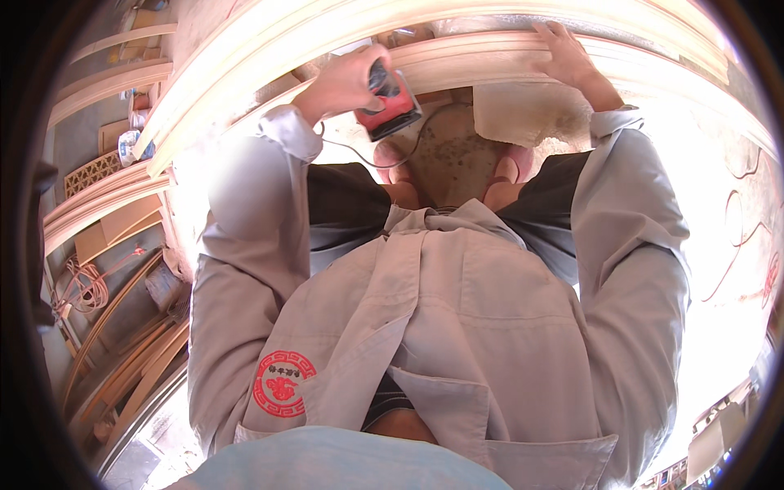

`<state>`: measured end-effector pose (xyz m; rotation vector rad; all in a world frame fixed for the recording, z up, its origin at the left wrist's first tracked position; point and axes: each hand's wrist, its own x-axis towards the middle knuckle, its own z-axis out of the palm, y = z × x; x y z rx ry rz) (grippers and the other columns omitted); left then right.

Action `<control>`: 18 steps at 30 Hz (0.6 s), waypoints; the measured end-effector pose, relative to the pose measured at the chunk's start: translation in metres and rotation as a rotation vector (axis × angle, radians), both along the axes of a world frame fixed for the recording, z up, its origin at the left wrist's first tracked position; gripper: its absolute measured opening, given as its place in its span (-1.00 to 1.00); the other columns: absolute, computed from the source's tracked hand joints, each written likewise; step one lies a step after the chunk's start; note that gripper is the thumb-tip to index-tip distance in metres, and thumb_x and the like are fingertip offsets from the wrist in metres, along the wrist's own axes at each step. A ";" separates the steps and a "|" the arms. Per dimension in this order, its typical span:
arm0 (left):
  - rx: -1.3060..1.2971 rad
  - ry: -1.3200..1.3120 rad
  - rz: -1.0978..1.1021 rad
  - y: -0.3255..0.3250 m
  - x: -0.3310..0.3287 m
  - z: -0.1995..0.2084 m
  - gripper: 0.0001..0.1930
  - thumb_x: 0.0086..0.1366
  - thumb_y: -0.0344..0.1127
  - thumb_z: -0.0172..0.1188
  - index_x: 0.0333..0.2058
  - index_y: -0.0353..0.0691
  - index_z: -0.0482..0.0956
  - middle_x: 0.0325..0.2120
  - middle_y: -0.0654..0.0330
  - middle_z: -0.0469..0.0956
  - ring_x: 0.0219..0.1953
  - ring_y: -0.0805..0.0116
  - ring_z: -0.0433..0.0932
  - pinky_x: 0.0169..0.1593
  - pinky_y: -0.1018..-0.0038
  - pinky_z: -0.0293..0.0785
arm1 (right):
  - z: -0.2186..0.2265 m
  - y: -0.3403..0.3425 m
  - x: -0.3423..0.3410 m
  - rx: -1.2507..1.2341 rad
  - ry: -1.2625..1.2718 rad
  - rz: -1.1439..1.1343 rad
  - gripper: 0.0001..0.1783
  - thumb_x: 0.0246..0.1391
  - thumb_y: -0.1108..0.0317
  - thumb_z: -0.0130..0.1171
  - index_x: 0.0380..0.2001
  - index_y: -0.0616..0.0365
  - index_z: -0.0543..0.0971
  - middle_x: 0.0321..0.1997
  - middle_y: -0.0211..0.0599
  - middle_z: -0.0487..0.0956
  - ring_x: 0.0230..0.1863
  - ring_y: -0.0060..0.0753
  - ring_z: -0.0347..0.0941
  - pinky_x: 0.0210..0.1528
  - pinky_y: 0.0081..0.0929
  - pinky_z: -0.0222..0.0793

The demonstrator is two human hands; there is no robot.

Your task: The person uses an electric sander to smooth a curved wooden structure. They hold the sander with both hands and move it along the surface, generating sawdust.

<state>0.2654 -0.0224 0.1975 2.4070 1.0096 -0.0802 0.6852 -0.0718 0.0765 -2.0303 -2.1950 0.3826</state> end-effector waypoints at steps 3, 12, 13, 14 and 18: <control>0.055 -0.007 -0.033 -0.006 0.029 -0.007 -0.40 -0.17 -0.24 0.49 -0.09 -0.08 0.45 -0.21 0.06 0.61 -0.14 -0.01 0.61 -0.12 0.15 0.50 | 0.045 -0.002 -0.056 0.053 0.139 -0.069 -0.16 0.06 -0.03 0.37 0.37 -0.02 0.36 0.29 0.03 0.47 0.30 0.03 0.41 0.33 -0.18 0.35; 0.178 0.070 -0.115 -0.010 0.147 -0.020 -0.30 -0.19 -0.13 0.46 0.05 -0.06 0.54 -0.03 0.07 0.60 0.03 0.01 0.60 0.05 0.15 0.55 | 0.116 -0.044 -0.126 -0.079 0.578 -0.247 -0.28 0.23 -0.30 0.02 0.11 0.10 0.57 -0.08 0.08 0.68 0.00 0.11 0.61 0.13 -0.11 0.46; 0.058 0.052 -0.098 -0.014 0.164 -0.007 -0.27 -0.17 -0.10 0.48 0.05 -0.17 0.53 -0.04 -0.02 0.60 0.03 -0.05 0.60 0.06 0.14 0.56 | 0.116 -0.048 -0.124 -0.085 0.506 -0.328 -0.31 0.28 -0.26 -0.09 0.07 0.12 0.58 -0.07 0.13 0.67 0.03 0.17 0.58 0.16 -0.07 0.43; 0.056 0.070 -0.064 -0.011 0.170 -0.011 -0.27 -0.14 -0.08 0.47 0.07 -0.17 0.53 -0.04 -0.04 0.61 0.03 -0.04 0.61 0.05 0.14 0.56 | 0.118 -0.049 -0.130 -0.089 0.446 -0.385 -0.32 0.33 -0.23 -0.19 0.04 0.14 0.59 -0.05 0.17 0.65 0.06 0.23 0.55 0.18 -0.03 0.41; -0.007 0.039 0.047 0.001 0.216 -0.030 -0.30 0.00 0.04 0.39 0.09 -0.24 0.55 -0.06 -0.11 0.64 0.03 -0.02 0.63 0.03 0.16 0.57 | 0.114 -0.052 -0.113 -0.041 0.473 -0.541 -0.27 0.36 -0.23 -0.27 0.08 0.22 0.54 0.00 0.23 0.62 0.12 0.26 0.50 0.21 0.01 0.36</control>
